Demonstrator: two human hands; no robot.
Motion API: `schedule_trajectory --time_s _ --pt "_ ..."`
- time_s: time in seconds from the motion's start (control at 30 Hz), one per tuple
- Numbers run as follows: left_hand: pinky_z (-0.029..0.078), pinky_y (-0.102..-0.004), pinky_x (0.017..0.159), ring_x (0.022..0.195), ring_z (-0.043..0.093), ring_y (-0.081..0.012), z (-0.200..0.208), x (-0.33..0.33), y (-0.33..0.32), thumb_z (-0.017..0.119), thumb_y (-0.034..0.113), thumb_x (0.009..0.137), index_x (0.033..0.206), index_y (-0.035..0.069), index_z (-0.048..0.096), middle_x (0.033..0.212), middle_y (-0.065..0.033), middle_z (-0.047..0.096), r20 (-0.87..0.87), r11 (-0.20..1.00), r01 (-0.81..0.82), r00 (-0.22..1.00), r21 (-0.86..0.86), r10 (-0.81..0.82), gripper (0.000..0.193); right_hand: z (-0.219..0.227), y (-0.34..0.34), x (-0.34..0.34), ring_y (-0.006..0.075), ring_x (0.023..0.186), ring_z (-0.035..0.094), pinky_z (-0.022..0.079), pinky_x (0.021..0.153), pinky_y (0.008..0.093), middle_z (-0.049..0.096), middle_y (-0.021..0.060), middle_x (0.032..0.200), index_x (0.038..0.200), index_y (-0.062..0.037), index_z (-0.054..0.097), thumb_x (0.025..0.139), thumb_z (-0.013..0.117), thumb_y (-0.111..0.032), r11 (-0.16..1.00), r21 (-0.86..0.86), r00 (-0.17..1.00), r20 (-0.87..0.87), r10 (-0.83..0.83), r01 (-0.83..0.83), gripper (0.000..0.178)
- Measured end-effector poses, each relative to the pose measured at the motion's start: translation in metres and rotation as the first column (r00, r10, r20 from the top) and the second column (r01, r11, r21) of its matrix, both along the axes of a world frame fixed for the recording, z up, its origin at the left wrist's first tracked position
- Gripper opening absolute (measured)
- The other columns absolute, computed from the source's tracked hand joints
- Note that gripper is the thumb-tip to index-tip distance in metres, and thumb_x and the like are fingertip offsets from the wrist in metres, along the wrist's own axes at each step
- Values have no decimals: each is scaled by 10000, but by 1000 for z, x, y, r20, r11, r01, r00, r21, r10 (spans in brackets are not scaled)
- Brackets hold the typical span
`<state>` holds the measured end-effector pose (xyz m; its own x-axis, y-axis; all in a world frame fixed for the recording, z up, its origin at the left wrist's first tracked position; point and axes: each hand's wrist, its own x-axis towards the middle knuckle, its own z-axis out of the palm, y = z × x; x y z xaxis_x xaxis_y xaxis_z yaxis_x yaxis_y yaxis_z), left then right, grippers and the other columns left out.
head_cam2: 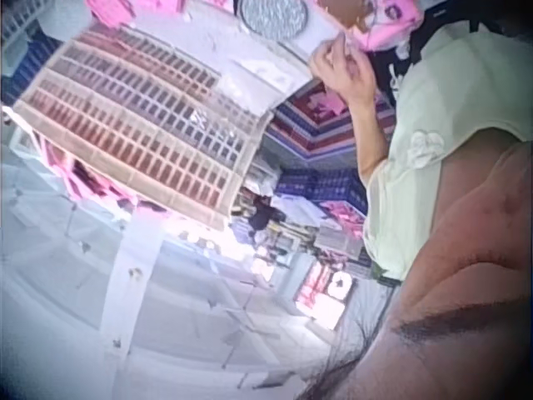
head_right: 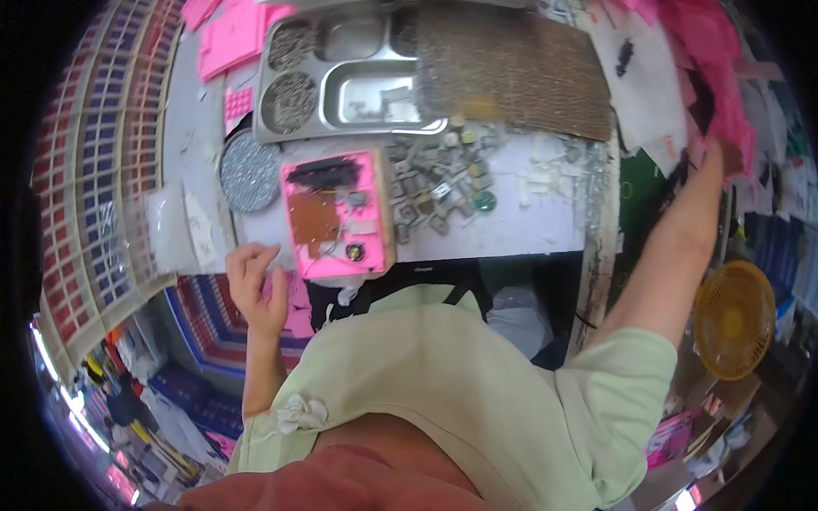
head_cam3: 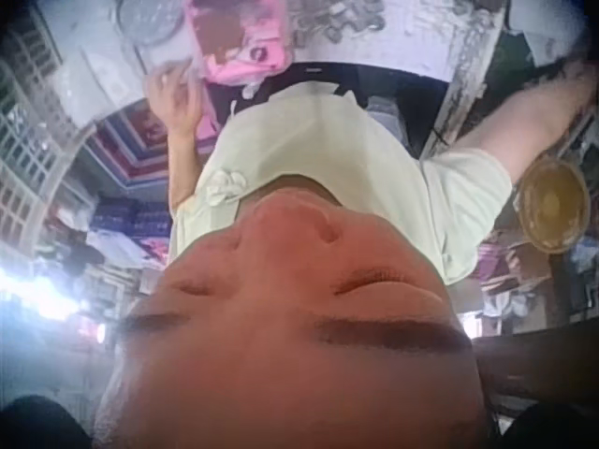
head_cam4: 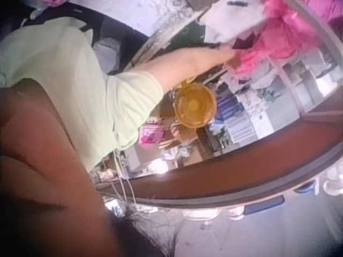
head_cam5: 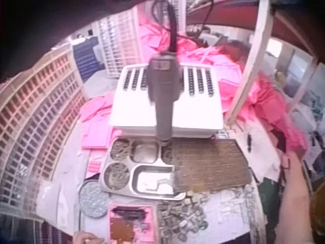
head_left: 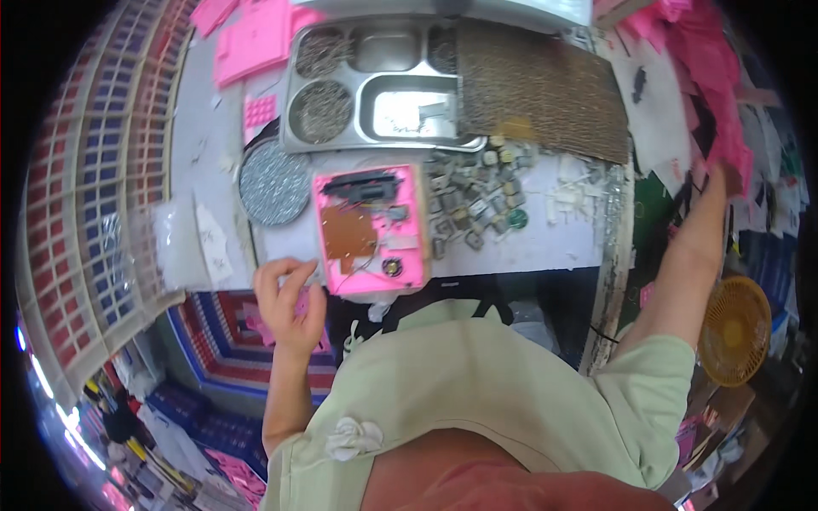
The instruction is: Assemble a pink plastic toy component by inserting internal parts and securing the casing with an electric screwdriver and soldering iron.
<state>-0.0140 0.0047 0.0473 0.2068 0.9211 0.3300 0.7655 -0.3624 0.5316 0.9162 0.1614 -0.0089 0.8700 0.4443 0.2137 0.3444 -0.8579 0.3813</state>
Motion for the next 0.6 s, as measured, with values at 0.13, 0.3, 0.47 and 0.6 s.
schedule_trajectory --time_s 0.13,0.3,0.47,0.6 --pt "450 -417 860 945 578 -304 -5 1 5 698 -19 744 1086 52 728 991 -113 627 58 998 47 997 45 -49 350 31 2 -18 366 1256 623 463 1051 498 671 219 1293 1325 0 652 866 534 -717 958 284 999 -45 -18 30 859" --pt "465 -379 840 901 589 -283 -8 10 26 679 -35 775 1080 23 724 973 -132 629 157 983 153 973 97 -167 313 74 -17 -12 397 1204 630 475 1022 500 643 303 1266 1228 115 646 861 597 -650 806 588 957 190 -219 67 850" --pt "477 -399 787 911 619 -273 -12 24 49 728 9 785 1047 56 719 1007 -95 668 142 954 290 944 76 -299 266 115 -19 -264 308 1182 602 487 1006 420 614 280 1289 1285 168 568 902 700 -204 -336 941 854 208 477 -42 551" --pt "464 -415 802 942 627 -258 -28 53 67 732 97 822 1044 56 698 1060 -69 679 -26 893 437 899 107 -437 229 127 -66 -419 275 1238 552 467 1047 380 545 239 1389 1388 167 481 928 610 17 -521 842 589 351 728 141 501"
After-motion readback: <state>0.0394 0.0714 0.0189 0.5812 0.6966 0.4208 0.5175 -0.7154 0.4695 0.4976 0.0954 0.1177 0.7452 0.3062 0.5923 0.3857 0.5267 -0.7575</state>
